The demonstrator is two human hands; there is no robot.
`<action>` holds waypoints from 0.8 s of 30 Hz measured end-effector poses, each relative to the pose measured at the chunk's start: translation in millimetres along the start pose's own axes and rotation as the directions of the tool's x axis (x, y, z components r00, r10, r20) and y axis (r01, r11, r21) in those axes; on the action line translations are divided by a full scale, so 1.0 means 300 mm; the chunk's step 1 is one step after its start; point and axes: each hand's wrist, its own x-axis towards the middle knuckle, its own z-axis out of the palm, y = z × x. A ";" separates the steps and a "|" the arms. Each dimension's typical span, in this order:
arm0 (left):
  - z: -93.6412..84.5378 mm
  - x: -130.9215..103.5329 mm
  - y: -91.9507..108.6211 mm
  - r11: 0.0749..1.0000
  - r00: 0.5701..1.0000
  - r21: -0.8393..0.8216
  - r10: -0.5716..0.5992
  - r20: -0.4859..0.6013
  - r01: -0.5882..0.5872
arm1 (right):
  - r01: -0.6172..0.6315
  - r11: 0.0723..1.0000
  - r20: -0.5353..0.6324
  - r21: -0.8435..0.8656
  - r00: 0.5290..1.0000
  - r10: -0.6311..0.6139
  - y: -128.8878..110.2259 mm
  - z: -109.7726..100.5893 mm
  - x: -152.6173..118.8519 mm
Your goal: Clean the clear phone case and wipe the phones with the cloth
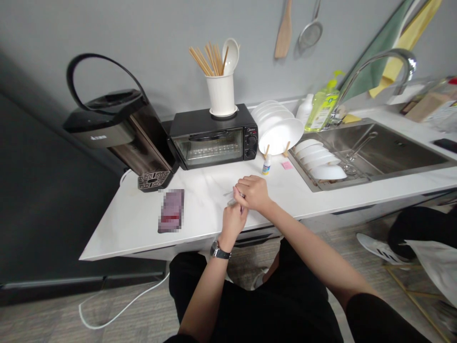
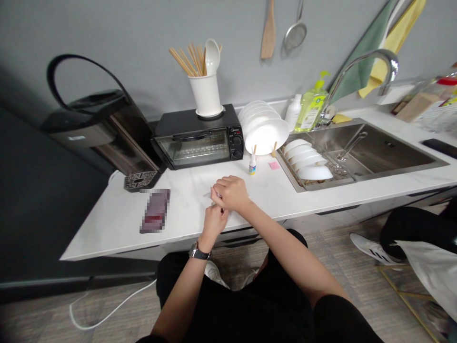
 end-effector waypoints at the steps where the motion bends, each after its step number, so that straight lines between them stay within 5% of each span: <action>1: 0.002 0.000 -0.001 1.000 1.000 0.001 -0.003 -0.005 0.003 | -0.037 0.999 0.054 0.029 0.998 0.036 0.000 -0.007 0.017; 5: 0.002 0.000 -0.002 1.000 0.999 0.009 -0.024 -0.022 0.024 | -0.211 0.969 0.262 0.131 0.950 0.171 0.021 -0.028 0.072; 9: -0.008 0.002 0.006 0.999 0.999 -0.004 -0.034 -0.027 0.034 | -0.245 0.936 0.352 0.254 0.925 0.146 0.053 -0.030 0.077; 15: -0.013 0.003 0.012 0.997 0.998 0.068 -0.032 0.054 0.028 | -0.109 0.993 -0.106 0.044 0.988 0.113 0.006 0.030 -0.054; 17: -0.011 0.003 0.012 0.997 0.999 0.071 -0.025 0.046 0.021 | -0.034 0.999 -0.154 -0.003 0.987 0.033 -0.008 0.041 -0.082; 20: -0.010 0.004 0.010 0.999 0.999 0.042 -0.025 0.043 0.023 | 0.035 0.999 -0.060 -0.041 0.997 -0.037 -0.013 0.027 -0.063; 24: -0.009 0.008 0.005 0.999 0.998 0.036 -0.037 0.057 0.035 | 0.036 0.999 0.262 -0.039 0.965 -0.024 -0.023 -0.032 0.035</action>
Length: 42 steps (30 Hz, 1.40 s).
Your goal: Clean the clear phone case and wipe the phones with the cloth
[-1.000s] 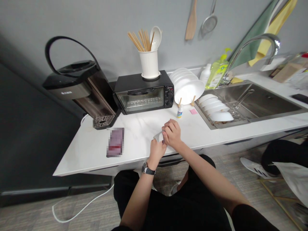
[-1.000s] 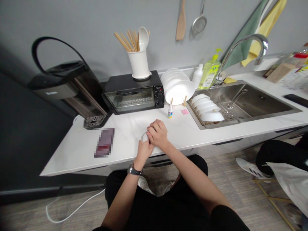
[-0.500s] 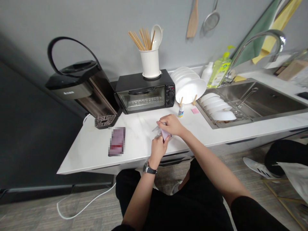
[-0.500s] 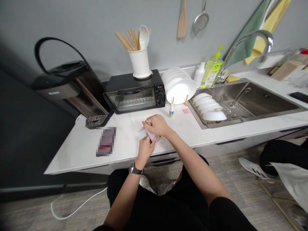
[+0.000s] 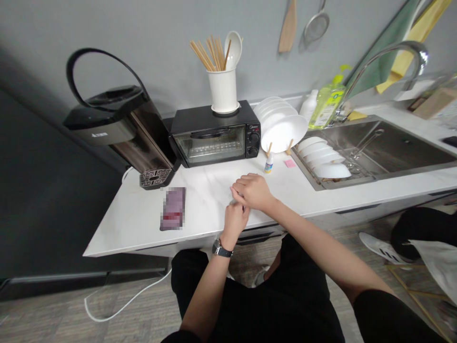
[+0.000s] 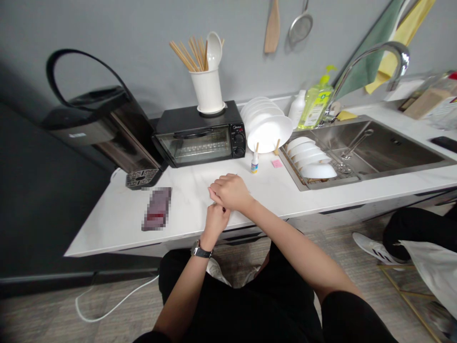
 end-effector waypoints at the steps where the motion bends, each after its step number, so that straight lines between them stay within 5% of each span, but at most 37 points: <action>1: 0.001 0.000 0.000 1.000 1.000 0.000 0.000 -0.001 0.000 | -0.021 1.000 0.093 -0.009 0.995 0.022 -0.003 -0.024 0.019; 5: 0.012 -0.006 0.001 1.000 1.000 0.001 0.005 -0.026 -0.005 | -0.110 0.991 0.339 -0.077 0.932 0.130 0.006 -0.103 0.066; 9: 0.013 -0.011 0.003 0.999 0.995 0.006 0.037 -0.093 -0.037 | -0.085 0.995 0.337 0.050 0.939 0.064 0.052 -0.104 0.055; 13: -0.001 -0.011 0.007 0.999 0.999 0.008 0.038 -0.036 -0.038 | 0.007 0.994 -0.088 0.112 0.996 0.003 0.059 0.015 -0.018; 16: -0.011 -0.012 0.012 0.999 0.999 0.000 0.050 -0.005 -0.050 | -0.039 0.996 -0.478 0.081 0.875 0.073 0.028 0.142 -0.084; 19: -0.016 -0.012 0.014 0.999 0.999 -0.006 0.048 0.016 -0.048 | -0.079 0.990 -0.610 0.118 0.781 0.135 0.000 0.223 -0.117; 22: -0.018 -0.010 0.013 0.999 0.999 -0.007 0.042 0.025 -0.042 | -0.062 0.990 -0.600 0.127 0.790 0.126 -0.007 0.209 -0.111; 24: -0.018 -0.008 0.012 0.999 0.999 -0.007 0.034 0.023 -0.034 | -0.056 0.992 -0.516 0.113 0.850 0.107 -0.002 0.154 -0.092; 28: -0.011 -0.008 0.012 1.000 1.000 -0.014 0.013 0.006 -0.013 | -0.102 0.989 -0.135 0.111 0.984 0.117 0.013 0.012 -0.029; 33: 0.004 -0.011 0.013 0.998 0.998 -0.009 -0.057 -0.032 0.057 | -0.198 0.980 0.217 0.027 0.958 0.188 0.012 -0.060 0.059; 36: 0.004 -0.007 0.008 0.997 0.997 -0.035 -0.069 -0.039 0.068 | -0.121 0.993 0.166 0.004 0.979 0.118 0.004 -0.022 0.077; 39: 0.000 -0.003 -0.001 0.998 0.999 -0.052 -0.032 -0.030 0.031 | 0.008 1.000 -0.046 0.011 0.999 -0.008 0.006 0.056 0.048; 42: 0.000 -0.006 -0.007 0.998 1.000 -0.056 0.008 -0.019 -0.009 | 0.155 0.988 -0.286 -0.023 0.945 -0.155 0.023 0.132 -0.012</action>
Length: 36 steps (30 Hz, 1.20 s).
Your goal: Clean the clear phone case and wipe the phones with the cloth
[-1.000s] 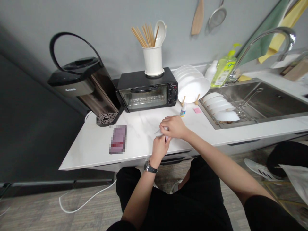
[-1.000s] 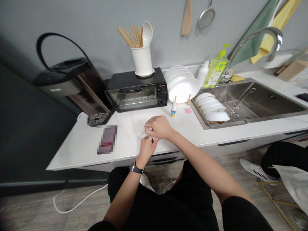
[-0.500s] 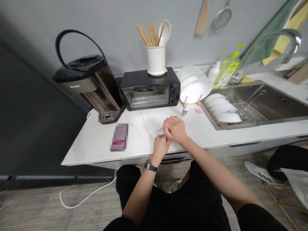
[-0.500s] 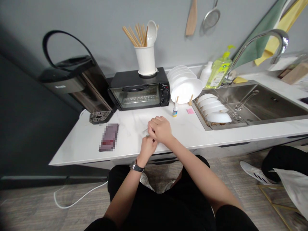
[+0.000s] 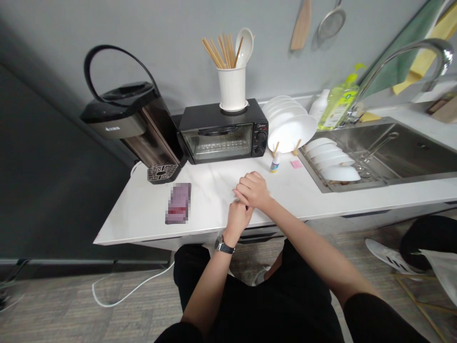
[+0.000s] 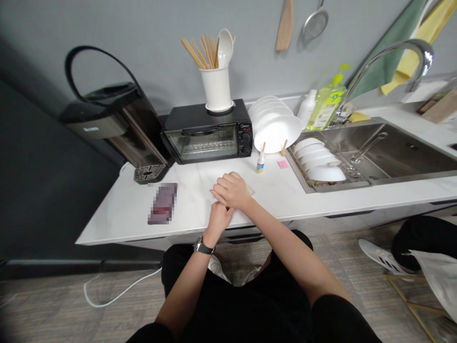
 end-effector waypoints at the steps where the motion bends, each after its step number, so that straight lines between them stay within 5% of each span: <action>1: 0.002 -0.002 -0.001 1.000 1.000 0.002 0.009 -0.002 -0.009 | 0.053 0.999 -0.065 0.011 0.997 -0.052 0.005 0.011 -0.026; 4: 0.009 -0.007 0.001 1.000 0.999 0.010 0.030 -0.018 -0.029 | 0.143 0.989 -0.168 0.048 0.977 -0.133 0.032 0.013 -0.078; 7: 0.013 -0.008 0.007 0.999 0.998 0.011 0.049 -0.040 -0.048 | 0.106 0.992 -0.226 0.066 0.970 -0.089 0.060 -0.015 -0.079; 10: 0.010 -0.007 0.012 0.998 0.997 0.005 0.064 -0.052 -0.064 | -0.078 0.984 -0.267 0.161 0.956 0.119 0.052 -0.031 -0.043; 14: 0.004 -0.005 0.009 1.000 1.000 -0.004 0.014 -0.021 -0.014 | -0.403 0.853 -0.263 0.331 0.829 0.493 -0.021 -0.008 0.005; 16: 0.002 -0.005 0.006 1.000 1.000 -0.005 -0.005 -0.011 0.005 | -0.448 0.838 -0.283 0.312 0.798 0.532 -0.052 0.007 0.012; 18: 0.003 -0.004 0.001 1.000 1.000 0.000 -0.003 -0.006 0.003 | -0.381 0.901 -0.276 0.206 0.861 0.427 -0.060 0.011 0.010; 21: 0.010 -0.005 -0.005 1.000 1.000 0.010 0.006 0.000 -0.006 | -0.075 0.995 -0.128 0.061 0.988 0.083 -0.024 -0.009 0.003; 23: 0.016 -0.006 -0.005 1.000 1.000 0.018 -0.002 -0.008 0.002 | 0.126 0.990 -0.003 0.057 0.992 -0.126 0.018 -0.030 0.004; 25: 0.019 -0.007 -0.001 1.000 1.000 0.022 -0.003 -0.024 0.003 | 0.186 0.978 0.050 0.100 0.980 -0.191 0.057 -0.047 0.006; 28: 0.015 -0.008 0.009 1.000 0.997 0.008 0.031 -0.069 -0.030 | -0.074 0.979 -0.020 0.192 0.997 0.079 0.079 -0.046 0.002; 32: 0.008 -0.010 0.011 0.999 0.994 -0.018 0.048 -0.097 -0.050 | -0.463 0.832 -0.177 0.306 0.831 0.527 0.036 -0.008 -0.020; 34: 0.015 -0.013 0.001 0.998 0.994 -0.010 0.053 -0.097 -0.054 | -0.495 0.812 -0.224 0.309 0.792 0.568 0.006 0.003 -0.030; 36: 0.030 -0.015 -0.015 0.997 0.991 -0.006 0.071 -0.117 -0.072 | -0.443 0.856 -0.258 0.267 0.823 0.506 -0.017 0.001 -0.032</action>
